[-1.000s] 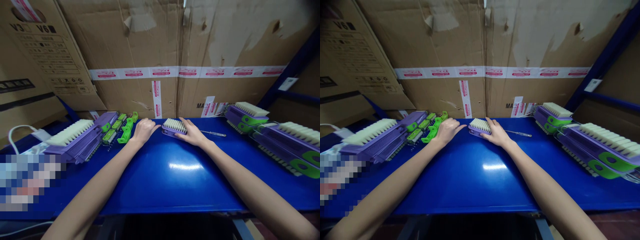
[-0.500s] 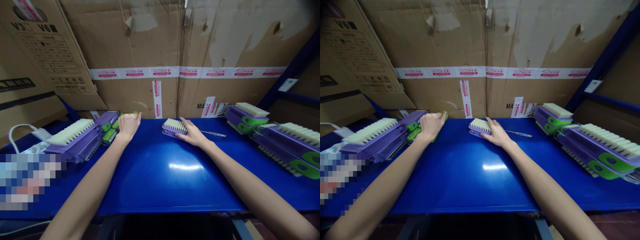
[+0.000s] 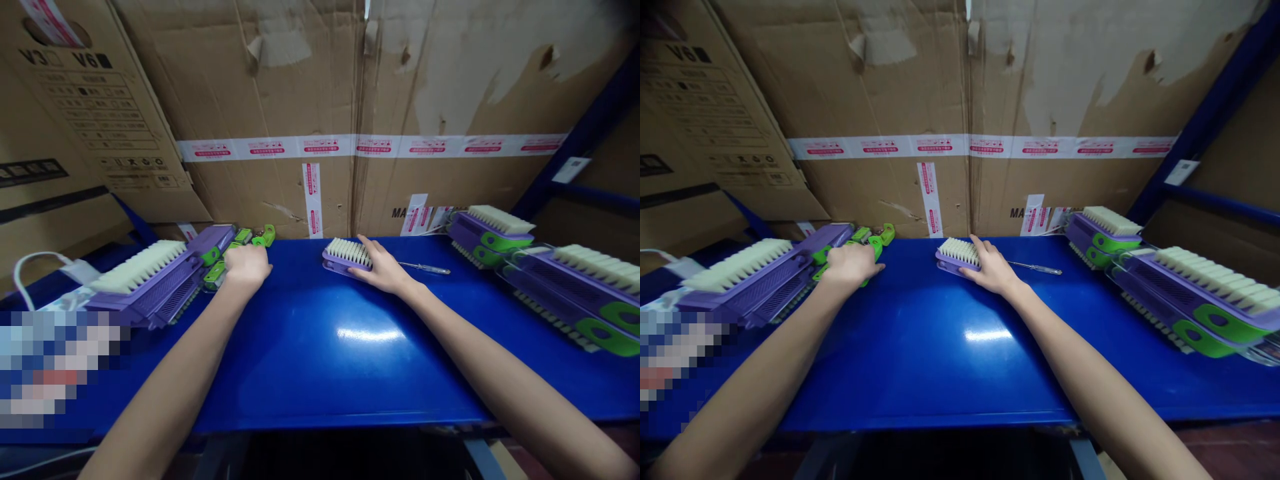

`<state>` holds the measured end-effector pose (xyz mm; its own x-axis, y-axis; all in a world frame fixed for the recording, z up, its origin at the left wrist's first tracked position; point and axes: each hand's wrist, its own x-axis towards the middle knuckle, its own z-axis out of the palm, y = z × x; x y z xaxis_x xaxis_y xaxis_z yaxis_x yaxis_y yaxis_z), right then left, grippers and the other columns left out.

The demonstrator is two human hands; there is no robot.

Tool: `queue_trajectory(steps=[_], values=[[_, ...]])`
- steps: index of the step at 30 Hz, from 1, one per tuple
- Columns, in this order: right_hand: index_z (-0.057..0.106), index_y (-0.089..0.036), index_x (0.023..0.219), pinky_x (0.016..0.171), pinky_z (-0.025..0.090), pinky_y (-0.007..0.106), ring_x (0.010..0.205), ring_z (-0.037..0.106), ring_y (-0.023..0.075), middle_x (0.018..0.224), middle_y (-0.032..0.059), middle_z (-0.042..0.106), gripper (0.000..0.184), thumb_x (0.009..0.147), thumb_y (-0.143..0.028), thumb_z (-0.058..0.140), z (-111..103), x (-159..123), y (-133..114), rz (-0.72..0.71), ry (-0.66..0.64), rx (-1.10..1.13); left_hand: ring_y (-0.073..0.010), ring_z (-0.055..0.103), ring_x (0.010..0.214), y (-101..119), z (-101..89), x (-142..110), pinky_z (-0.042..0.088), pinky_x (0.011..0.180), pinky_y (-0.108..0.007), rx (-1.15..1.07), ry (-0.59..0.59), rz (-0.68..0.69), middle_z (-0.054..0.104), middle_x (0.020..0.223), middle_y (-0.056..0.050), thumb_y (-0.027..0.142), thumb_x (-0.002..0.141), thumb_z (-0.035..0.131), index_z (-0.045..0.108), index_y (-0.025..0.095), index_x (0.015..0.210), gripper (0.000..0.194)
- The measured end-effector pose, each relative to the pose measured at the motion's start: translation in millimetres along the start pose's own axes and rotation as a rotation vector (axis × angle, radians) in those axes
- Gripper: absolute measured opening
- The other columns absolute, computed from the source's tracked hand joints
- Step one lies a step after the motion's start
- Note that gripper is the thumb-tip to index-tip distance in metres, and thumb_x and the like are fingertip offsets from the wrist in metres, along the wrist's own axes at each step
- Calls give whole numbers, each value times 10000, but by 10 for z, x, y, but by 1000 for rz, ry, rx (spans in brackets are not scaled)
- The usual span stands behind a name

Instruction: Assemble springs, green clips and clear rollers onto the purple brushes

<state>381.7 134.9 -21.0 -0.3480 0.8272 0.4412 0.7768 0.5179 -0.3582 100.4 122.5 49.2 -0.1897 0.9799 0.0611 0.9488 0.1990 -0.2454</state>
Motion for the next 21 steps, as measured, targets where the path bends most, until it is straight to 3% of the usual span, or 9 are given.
queue_trajectory(steps=[3,8,11,14,16,19,21], values=[[272,-137,1439,969,419,509,1185,501,353,1283,206,501,816,790,-527,574,-4,0,-9,2,-4,-9,-367,641,943,35,15,-11,473,688,-379,22,-92,72,673,1003,-234,213,706,615,691,108,901,234],[268,-176,1442,962,421,518,1187,499,351,1281,183,511,797,787,-512,575,-2,2,-3,-18,8,-7,-303,663,883,179,45,-39,471,689,-333,-69,-70,306,691,956,-176,168,704,536,684,170,857,213],[268,-168,1441,967,418,513,1198,490,349,1297,187,501,800,789,-520,569,2,0,4,-14,4,-4,-298,653,916,271,61,-49,464,706,-331,-198,29,387,687,981,-144,231,754,521,664,199,895,203],[266,-136,1442,961,421,504,1200,485,350,1314,207,486,810,794,-521,563,-3,0,-15,1,-4,-24,-342,631,963,288,85,-25,458,711,-357,-236,114,271,670,1024,-170,435,756,571,616,176,993,354],[277,-135,1440,933,423,531,1180,490,372,1301,217,496,823,785,-540,567,-12,1,-48,27,8,-91,-342,642,902,265,116,13,449,671,-346,-271,38,226,677,952,-175,570,731,559,614,163,901,444],[301,-129,1432,885,417,579,1123,508,413,1232,228,546,850,765,-586,566,-27,5,-109,91,34,-223,-273,646,720,243,191,97,403,575,-293,-398,-145,288,663,728,-109,654,705,540,559,191,670,465],[302,-111,1431,873,429,561,1080,540,403,1196,231,571,857,768,-587,561,-31,3,-138,121,30,-232,-224,623,642,261,253,154,366,526,-267,-505,-150,317,636,659,-61,630,659,612,512,206,629,437]])
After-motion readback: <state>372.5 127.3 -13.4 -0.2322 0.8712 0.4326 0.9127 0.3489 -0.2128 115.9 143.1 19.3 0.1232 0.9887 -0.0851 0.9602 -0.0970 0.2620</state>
